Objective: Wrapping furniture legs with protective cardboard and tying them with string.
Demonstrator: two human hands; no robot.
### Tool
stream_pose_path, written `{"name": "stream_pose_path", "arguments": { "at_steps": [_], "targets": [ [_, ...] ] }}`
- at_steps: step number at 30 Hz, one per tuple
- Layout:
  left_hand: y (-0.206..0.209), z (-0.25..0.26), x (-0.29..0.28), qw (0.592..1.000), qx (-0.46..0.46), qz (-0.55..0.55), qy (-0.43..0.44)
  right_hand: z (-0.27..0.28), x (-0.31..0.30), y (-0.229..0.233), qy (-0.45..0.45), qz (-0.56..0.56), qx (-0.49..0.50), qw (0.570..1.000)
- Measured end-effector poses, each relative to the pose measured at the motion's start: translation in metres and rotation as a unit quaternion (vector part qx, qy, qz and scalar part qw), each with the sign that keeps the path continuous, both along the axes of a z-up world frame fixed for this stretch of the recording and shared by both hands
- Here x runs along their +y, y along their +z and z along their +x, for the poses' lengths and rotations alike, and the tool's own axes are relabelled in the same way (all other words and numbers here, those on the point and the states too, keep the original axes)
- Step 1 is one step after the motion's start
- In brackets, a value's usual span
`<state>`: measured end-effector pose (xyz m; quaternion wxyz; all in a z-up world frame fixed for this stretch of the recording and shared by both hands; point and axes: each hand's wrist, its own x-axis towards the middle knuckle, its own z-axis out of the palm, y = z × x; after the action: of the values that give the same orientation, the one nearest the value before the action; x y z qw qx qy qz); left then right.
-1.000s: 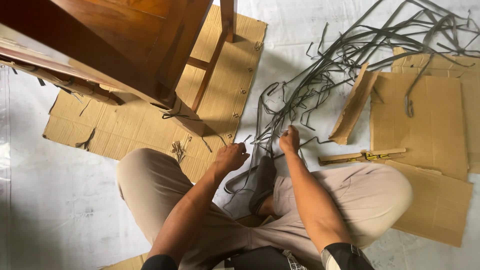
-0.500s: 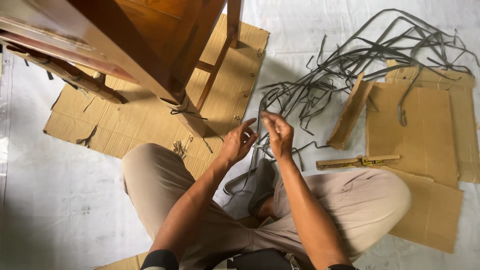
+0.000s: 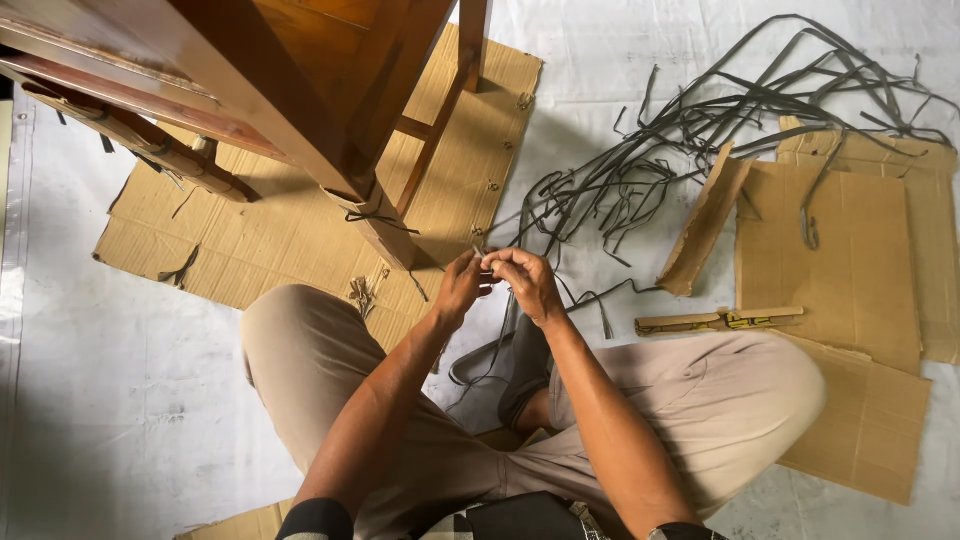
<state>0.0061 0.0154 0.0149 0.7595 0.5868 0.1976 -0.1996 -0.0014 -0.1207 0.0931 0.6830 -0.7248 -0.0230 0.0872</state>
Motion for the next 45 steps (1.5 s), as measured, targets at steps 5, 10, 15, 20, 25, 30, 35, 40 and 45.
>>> {"name": "stream_pose_path", "arguments": {
  "at_steps": [5,10,15,20,25,30,35,40,45],
  "targets": [
    [-0.03,0.012,0.0,0.999,0.051,-0.005,-0.012,-0.009,-0.001,-0.042,0.014,0.006,0.067,0.998],
    [-0.057,0.015,-0.003,0.998,0.026,0.049,-0.031,-0.007,-0.015,-0.069,0.054,-0.003,0.118,0.992],
    [-0.046,0.013,0.0,0.9,-0.082,0.368,-0.218,0.002,-0.027,-0.063,-0.066,-0.255,-0.141,0.954],
    [-0.039,-0.004,-0.016,0.831,-0.106,0.419,-0.351,0.024,-0.043,-0.091,-0.025,-0.363,-0.191,0.912],
    [0.005,-0.014,-0.025,0.795,-0.132,0.389,-0.447,0.032,-0.084,-0.162,0.195,-0.542,0.007,0.818],
    [-0.011,-0.013,-0.018,0.792,-0.136,0.404,-0.437,0.023,-0.148,-0.253,0.218,-0.604,0.222,0.734],
    [-0.037,-0.014,-0.018,0.776,-0.14,0.411,-0.457,0.033,-0.143,-0.206,0.12,-0.581,0.243,0.767],
    [-0.031,-0.013,-0.017,0.779,-0.136,0.41,-0.455,0.039,-0.131,-0.164,-0.018,-0.523,0.143,0.84],
    [-0.016,-0.009,-0.014,0.789,-0.135,0.403,-0.444,0.047,-0.14,-0.189,-0.073,-0.518,0.204,0.828]
  ]
}}
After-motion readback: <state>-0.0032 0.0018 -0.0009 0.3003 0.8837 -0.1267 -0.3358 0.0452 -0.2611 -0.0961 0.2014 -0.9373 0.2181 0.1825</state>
